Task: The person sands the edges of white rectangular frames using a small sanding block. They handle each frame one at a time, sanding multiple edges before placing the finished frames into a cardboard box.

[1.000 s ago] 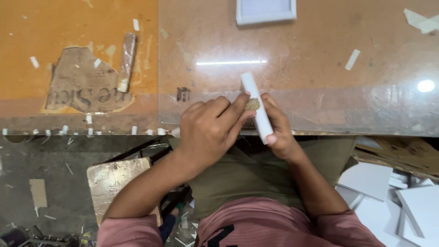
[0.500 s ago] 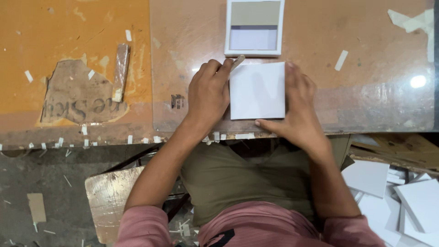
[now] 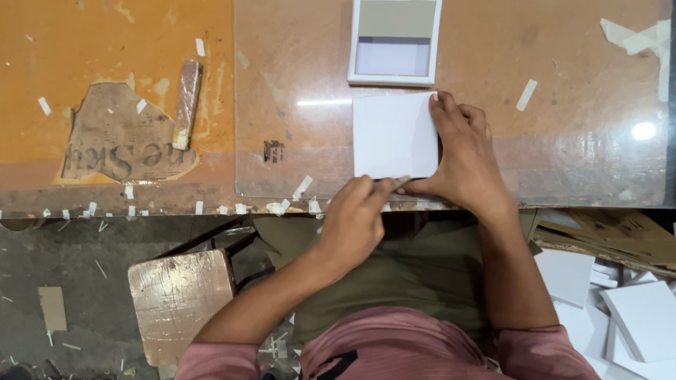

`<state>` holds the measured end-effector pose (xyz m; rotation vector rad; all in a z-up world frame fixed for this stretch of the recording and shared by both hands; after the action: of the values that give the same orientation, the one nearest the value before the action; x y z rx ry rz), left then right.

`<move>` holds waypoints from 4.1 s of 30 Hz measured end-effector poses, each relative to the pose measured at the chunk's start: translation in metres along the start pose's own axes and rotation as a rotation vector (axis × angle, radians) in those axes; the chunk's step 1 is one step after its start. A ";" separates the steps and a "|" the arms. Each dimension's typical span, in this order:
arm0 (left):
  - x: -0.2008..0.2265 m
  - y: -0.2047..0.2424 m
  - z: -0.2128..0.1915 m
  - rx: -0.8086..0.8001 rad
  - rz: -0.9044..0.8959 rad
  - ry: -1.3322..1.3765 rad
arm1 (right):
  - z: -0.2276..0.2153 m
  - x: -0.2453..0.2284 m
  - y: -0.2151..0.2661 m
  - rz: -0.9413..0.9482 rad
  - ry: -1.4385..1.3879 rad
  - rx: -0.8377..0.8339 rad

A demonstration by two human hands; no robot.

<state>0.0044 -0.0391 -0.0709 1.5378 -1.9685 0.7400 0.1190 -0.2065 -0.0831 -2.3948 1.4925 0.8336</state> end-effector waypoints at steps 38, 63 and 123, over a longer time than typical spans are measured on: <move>-0.104 0.023 -0.049 0.020 0.242 -0.189 | 0.016 0.063 0.062 -0.142 0.050 0.066; -0.102 0.026 -0.055 0.269 0.142 -0.166 | 0.028 -0.013 -0.039 -0.282 0.113 0.420; 0.027 -0.047 -0.075 0.124 0.139 -0.214 | 0.102 -0.017 0.032 -0.193 -1.076 0.309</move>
<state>0.0499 -0.0148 0.0061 1.6226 -2.2429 0.7948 0.0492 -0.1629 -0.1538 -1.3887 0.8320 1.3813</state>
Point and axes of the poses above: each hand's wrist, its own y-axis away from the middle knuckle, its own z-axis out of the palm, x = y × z, the point moved 3 cm from there along -y, towards the middle knuckle, and after that the axes turned 5 degrees about -x, right-handed, at the moved point
